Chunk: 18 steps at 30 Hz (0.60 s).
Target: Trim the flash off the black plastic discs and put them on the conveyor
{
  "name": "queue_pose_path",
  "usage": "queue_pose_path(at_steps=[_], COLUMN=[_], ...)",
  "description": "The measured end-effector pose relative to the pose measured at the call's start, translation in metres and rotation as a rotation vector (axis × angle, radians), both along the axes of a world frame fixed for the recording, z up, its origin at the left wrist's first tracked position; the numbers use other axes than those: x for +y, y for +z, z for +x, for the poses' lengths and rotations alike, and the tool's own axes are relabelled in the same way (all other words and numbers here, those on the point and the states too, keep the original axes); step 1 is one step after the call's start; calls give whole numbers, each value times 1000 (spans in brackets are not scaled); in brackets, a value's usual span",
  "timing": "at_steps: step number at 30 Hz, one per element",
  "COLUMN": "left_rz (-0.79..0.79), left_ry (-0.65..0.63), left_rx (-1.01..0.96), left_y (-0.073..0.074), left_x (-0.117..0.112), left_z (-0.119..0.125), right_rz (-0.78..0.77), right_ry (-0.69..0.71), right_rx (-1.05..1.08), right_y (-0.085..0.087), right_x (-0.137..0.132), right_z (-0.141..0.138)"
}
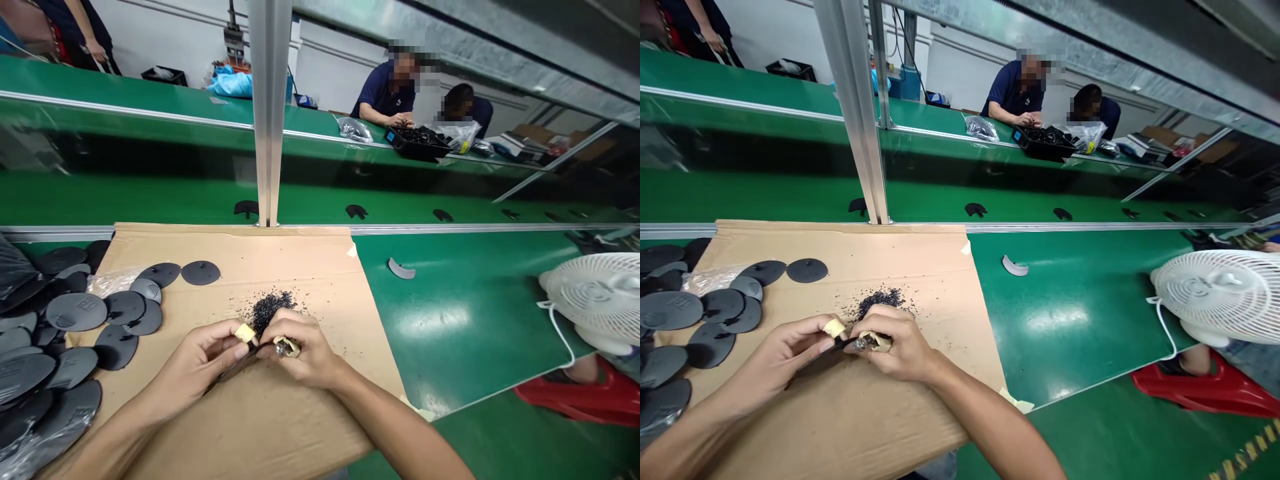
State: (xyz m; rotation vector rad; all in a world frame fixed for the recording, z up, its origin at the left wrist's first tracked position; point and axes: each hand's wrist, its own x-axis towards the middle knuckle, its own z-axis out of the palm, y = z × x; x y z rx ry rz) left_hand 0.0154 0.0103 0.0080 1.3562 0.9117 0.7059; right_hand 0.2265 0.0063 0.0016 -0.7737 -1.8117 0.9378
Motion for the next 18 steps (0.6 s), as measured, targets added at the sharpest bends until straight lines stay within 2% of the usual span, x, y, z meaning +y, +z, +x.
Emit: queue_pose_path(at_steps=[4, 9, 14, 18], left_rz=[72, 348, 650, 691], left_ry=[46, 224, 249, 217], left_rx=[-84, 145, 180, 164], left_y=[-4, -7, 0, 0], left_x=[-5, -7, 3, 9], left_z=[3, 1, -5, -6], right_rz=[108, 172, 233, 290], right_ry=[-121, -88, -230, -205], right_rx=[-14, -79, -327, -492], right_y=[-2, 2, 3, -7], right_x=[0, 5, 19, 29], right_z=[-1, 3, 12, 15])
